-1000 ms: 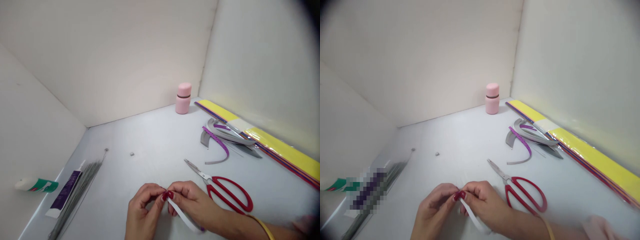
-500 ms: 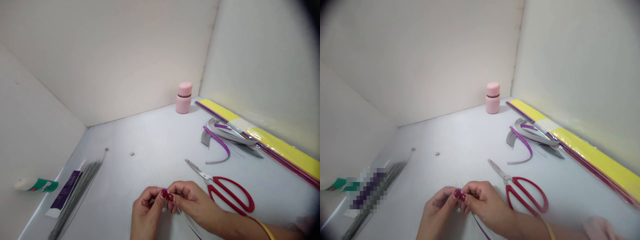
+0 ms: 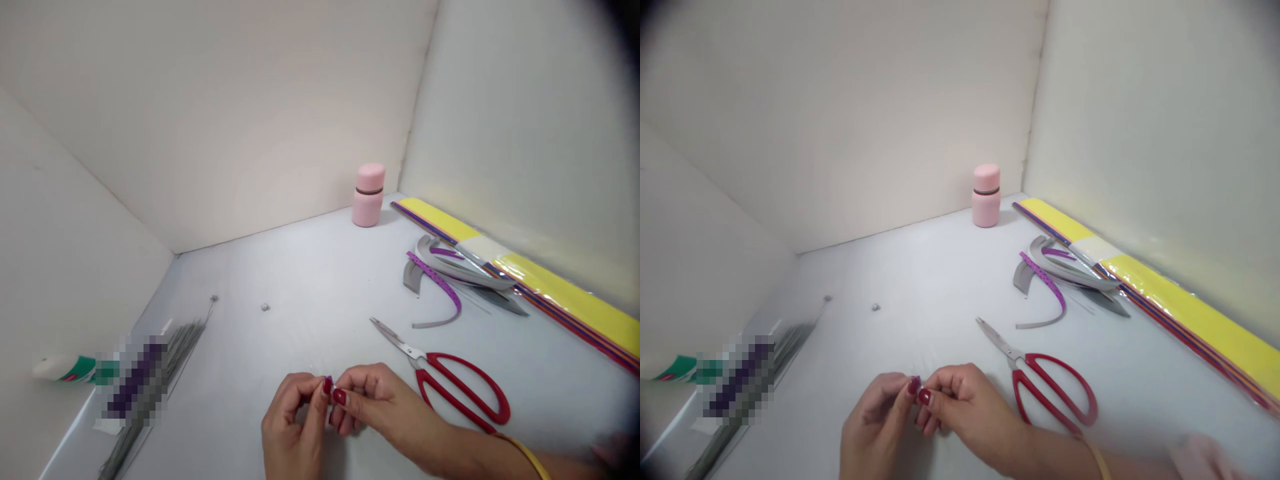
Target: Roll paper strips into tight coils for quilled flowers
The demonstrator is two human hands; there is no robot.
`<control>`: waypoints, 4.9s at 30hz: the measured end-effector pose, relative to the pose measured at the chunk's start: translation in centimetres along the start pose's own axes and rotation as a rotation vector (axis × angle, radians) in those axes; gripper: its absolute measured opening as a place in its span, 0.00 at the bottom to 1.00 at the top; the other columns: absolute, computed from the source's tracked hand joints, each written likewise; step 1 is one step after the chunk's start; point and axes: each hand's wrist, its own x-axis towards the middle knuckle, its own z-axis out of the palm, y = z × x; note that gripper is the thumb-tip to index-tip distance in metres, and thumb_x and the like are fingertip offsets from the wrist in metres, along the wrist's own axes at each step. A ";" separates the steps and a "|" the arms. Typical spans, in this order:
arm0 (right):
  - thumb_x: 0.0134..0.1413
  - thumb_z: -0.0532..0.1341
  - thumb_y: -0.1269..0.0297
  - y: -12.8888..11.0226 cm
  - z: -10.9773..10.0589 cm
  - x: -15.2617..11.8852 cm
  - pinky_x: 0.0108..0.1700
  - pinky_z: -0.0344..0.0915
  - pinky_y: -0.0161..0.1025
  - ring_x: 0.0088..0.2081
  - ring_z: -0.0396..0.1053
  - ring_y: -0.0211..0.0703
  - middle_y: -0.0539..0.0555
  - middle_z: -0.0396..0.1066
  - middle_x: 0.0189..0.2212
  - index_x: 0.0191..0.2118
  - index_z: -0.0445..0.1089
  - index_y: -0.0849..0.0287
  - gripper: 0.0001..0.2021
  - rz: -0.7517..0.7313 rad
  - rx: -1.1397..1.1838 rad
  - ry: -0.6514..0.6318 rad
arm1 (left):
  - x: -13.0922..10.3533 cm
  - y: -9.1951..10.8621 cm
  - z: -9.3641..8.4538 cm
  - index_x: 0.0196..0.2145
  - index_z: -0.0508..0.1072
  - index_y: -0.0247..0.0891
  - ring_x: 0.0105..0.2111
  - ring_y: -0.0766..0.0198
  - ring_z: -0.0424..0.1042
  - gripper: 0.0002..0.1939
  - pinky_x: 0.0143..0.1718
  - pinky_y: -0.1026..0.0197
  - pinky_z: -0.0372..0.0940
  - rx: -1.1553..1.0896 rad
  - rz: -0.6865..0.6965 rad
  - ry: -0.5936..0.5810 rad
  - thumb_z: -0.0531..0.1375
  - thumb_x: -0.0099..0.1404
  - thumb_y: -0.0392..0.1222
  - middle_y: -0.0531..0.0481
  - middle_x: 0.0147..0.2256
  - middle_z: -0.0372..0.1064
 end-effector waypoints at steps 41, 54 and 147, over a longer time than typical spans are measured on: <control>0.44 0.64 0.52 0.1 -0.2 -0.1 0.29 0.59 0.34 0.24 0.64 0.36 0.50 0.69 0.20 0.26 0.71 0.64 0.17 -0.041 0.000 0.048 | 0.2 0.3 -0.7 0.33 0.71 0.40 0.30 0.65 0.71 0.08 0.35 0.64 0.64 0.327 0.536 -0.082 0.56 0.60 0.30 0.51 0.28 0.74; 0.45 0.65 0.56 -0.2 -0.3 0.0 0.28 0.55 0.31 0.24 0.58 0.32 0.47 0.66 0.19 0.27 0.72 0.63 0.13 -0.076 0.056 0.108 | 0.7 -0.1 -1.6 0.41 0.72 0.31 0.36 0.58 0.72 0.15 0.38 0.59 0.68 0.564 0.930 -0.160 0.60 0.55 0.25 0.38 0.37 0.74; 0.42 0.67 0.56 -0.2 -0.4 0.1 0.24 0.57 0.31 0.20 0.64 0.32 0.50 0.71 0.19 0.26 0.71 0.64 0.14 -0.005 0.076 0.122 | 0.0 1.7 0.3 0.27 0.80 0.39 0.31 0.63 0.73 0.07 0.34 0.68 0.67 -0.292 -0.239 -0.085 0.67 0.48 0.43 0.48 0.28 0.78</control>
